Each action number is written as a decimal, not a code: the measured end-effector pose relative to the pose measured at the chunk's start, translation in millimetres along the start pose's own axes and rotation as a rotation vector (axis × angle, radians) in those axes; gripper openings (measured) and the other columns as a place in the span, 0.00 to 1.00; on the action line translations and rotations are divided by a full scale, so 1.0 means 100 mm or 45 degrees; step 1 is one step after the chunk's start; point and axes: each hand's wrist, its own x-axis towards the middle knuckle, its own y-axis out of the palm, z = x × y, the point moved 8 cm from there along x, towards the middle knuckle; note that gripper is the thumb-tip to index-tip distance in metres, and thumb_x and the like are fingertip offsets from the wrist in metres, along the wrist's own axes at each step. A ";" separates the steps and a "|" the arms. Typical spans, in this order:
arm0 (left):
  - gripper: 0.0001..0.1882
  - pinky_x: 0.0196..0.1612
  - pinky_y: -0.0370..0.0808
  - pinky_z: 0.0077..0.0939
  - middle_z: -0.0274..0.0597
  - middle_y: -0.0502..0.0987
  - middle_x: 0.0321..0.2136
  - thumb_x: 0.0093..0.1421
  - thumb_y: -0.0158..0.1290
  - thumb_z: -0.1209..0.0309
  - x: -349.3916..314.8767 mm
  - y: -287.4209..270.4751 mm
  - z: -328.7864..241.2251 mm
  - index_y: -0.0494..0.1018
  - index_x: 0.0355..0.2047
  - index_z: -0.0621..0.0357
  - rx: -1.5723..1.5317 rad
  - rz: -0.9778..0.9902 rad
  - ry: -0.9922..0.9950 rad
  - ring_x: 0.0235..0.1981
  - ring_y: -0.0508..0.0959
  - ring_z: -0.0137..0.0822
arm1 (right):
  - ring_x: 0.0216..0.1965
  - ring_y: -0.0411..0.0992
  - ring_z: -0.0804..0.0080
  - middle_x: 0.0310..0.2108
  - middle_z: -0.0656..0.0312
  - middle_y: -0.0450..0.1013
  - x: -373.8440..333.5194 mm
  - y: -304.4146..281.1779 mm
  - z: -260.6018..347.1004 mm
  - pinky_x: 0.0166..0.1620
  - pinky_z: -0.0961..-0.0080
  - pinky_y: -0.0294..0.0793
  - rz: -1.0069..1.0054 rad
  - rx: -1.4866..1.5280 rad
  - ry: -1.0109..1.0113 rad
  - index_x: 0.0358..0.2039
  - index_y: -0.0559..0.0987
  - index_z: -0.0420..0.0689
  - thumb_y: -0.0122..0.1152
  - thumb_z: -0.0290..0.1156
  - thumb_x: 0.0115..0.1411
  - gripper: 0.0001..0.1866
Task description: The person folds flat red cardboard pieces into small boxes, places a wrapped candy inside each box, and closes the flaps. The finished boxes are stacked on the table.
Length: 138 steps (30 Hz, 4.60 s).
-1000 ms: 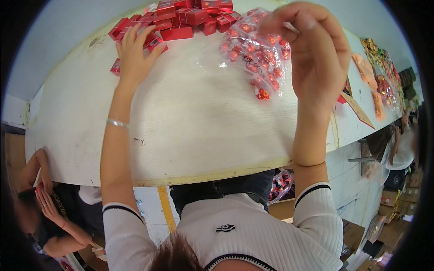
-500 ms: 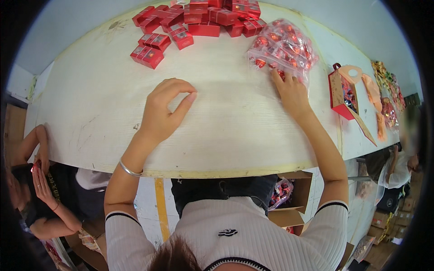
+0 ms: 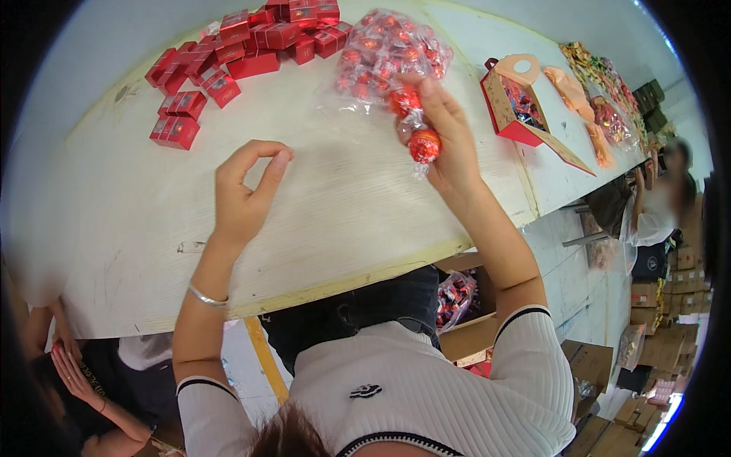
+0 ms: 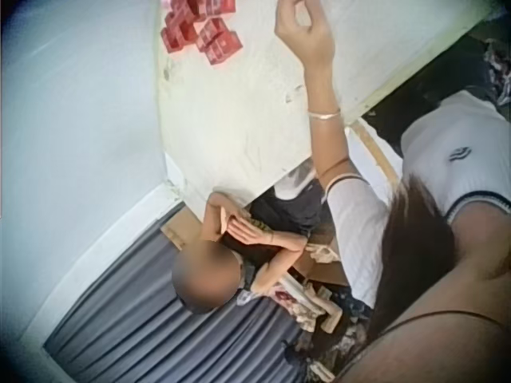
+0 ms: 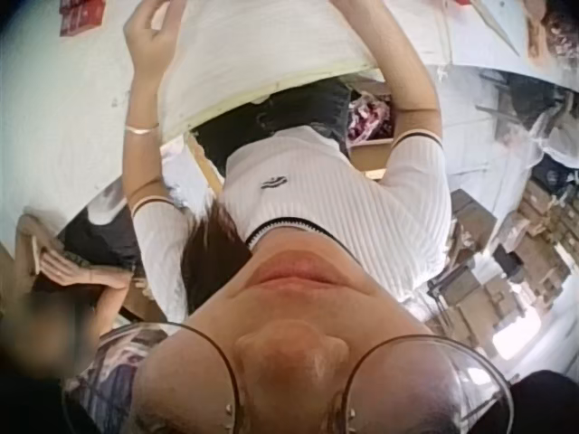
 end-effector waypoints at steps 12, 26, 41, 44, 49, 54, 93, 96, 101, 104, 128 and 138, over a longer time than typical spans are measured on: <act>0.03 0.33 0.70 0.21 0.40 0.75 0.24 0.54 0.51 0.77 -0.06 -0.11 0.34 0.72 0.26 0.64 0.104 -0.189 0.034 0.27 0.74 0.29 | 0.17 0.63 0.76 0.34 0.52 0.71 0.00 0.35 -1.27 0.18 0.84 0.61 0.320 0.083 0.839 0.46 0.69 0.40 0.45 0.44 0.60 0.21; 0.05 0.29 0.70 0.31 0.41 0.74 0.21 0.50 0.53 0.71 -0.19 -0.06 0.19 0.72 0.24 0.59 0.110 -0.167 0.179 0.24 0.74 0.40 | 0.10 0.57 0.78 0.12 0.64 0.64 -0.13 0.35 -1.35 0.11 0.85 0.51 0.267 0.141 0.792 0.36 0.73 0.44 0.35 0.52 0.62 0.25; 0.06 0.35 0.70 0.26 0.41 0.75 0.27 0.50 0.53 0.78 -0.48 -0.88 -0.80 0.73 0.30 0.60 0.344 -0.515 0.548 0.29 0.74 0.37 | 0.15 0.61 0.80 0.21 0.65 0.70 -0.03 0.22 -1.33 0.15 0.86 0.55 0.241 0.054 0.712 0.40 0.72 0.45 0.41 0.45 0.61 0.18; 0.09 0.34 0.71 0.28 0.41 0.75 0.28 0.46 0.56 0.77 -0.75 -1.37 -0.78 0.72 0.31 0.61 0.444 -0.758 0.426 0.29 0.75 0.39 | 0.15 0.61 0.80 0.21 0.65 0.69 -0.03 0.24 -1.32 0.16 0.86 0.57 0.252 0.061 0.750 0.38 0.72 0.45 0.42 0.45 0.61 0.17; 0.30 0.42 0.70 0.35 0.52 0.71 0.42 0.48 0.56 0.57 -0.96 -1.76 -0.53 0.64 0.48 0.62 1.578 -0.721 -0.123 0.39 0.74 0.46 | 0.17 0.64 0.77 0.21 0.62 0.71 -0.03 0.17 -1.35 0.19 0.83 0.60 0.192 0.020 0.762 0.37 0.72 0.45 0.46 0.45 0.59 0.17; 0.50 0.48 0.67 0.34 0.63 0.68 0.45 0.46 0.52 0.41 -0.99 -1.71 0.41 0.49 0.59 0.63 1.190 -0.210 -0.917 0.47 0.71 0.50 | 0.20 0.66 0.77 0.23 0.59 0.72 -0.01 0.13 -1.37 0.22 0.81 0.64 0.137 0.029 0.761 0.37 0.72 0.43 0.49 0.44 0.58 0.16; 0.30 0.42 0.70 0.26 0.43 0.68 0.40 0.45 0.61 0.72 0.46 0.46 -0.13 0.59 0.46 0.63 -0.074 0.125 -0.108 0.39 0.71 0.33 | 0.28 0.63 0.68 0.28 0.58 0.64 0.04 1.04 0.57 0.33 0.76 0.67 0.304 -1.081 -1.481 0.38 0.66 0.40 0.44 0.18 0.39 0.20; 0.33 0.46 0.68 0.27 0.44 0.67 0.43 0.47 0.58 0.75 0.45 0.40 -0.19 0.54 0.51 0.62 -0.185 0.079 -0.069 0.44 0.69 0.35 | 0.30 0.65 0.62 0.30 0.56 0.66 0.02 1.23 0.38 0.33 0.71 0.67 0.479 -1.358 -1.521 0.36 0.69 0.40 0.52 0.19 0.41 0.18; 0.32 0.47 0.67 0.28 0.43 0.66 0.44 0.49 0.56 0.77 0.48 0.18 -0.14 0.54 0.52 0.63 -0.149 -0.013 -0.059 0.45 0.69 0.35 | 0.36 0.67 0.59 0.36 0.54 0.68 0.17 1.25 0.32 0.38 0.69 0.68 0.621 -1.353 -1.178 0.36 0.73 0.41 0.60 0.25 0.45 0.14; 0.30 0.46 0.68 0.27 0.42 0.67 0.43 0.50 0.55 0.77 0.52 0.14 -0.10 0.55 0.52 0.63 -0.289 -0.051 -0.114 0.45 0.69 0.33 | 0.40 0.66 0.58 0.37 0.53 0.67 0.13 1.19 0.47 0.41 0.71 0.67 0.501 -1.012 -1.308 0.36 0.73 0.41 0.61 0.27 0.47 0.14; 0.20 0.53 0.57 0.30 0.43 0.63 0.44 0.56 0.51 0.74 0.47 0.00 -0.03 0.58 0.47 0.62 0.347 0.031 0.180 0.48 0.62 0.38 | 0.31 0.66 0.74 0.25 0.61 0.70 0.53 0.92 -0.53 0.35 0.82 0.64 0.229 0.544 0.076 0.24 0.74 0.39 0.41 0.17 0.39 0.13; 0.28 0.57 0.58 0.36 0.49 0.56 0.54 0.53 0.50 0.80 0.54 0.04 -0.24 0.53 0.52 0.59 0.192 -0.113 0.302 0.55 0.58 0.42 | 0.40 0.69 0.67 0.37 0.54 0.73 0.60 0.76 -0.29 0.46 0.69 0.65 0.398 0.292 -0.075 0.29 0.77 0.39 0.41 0.33 0.54 0.16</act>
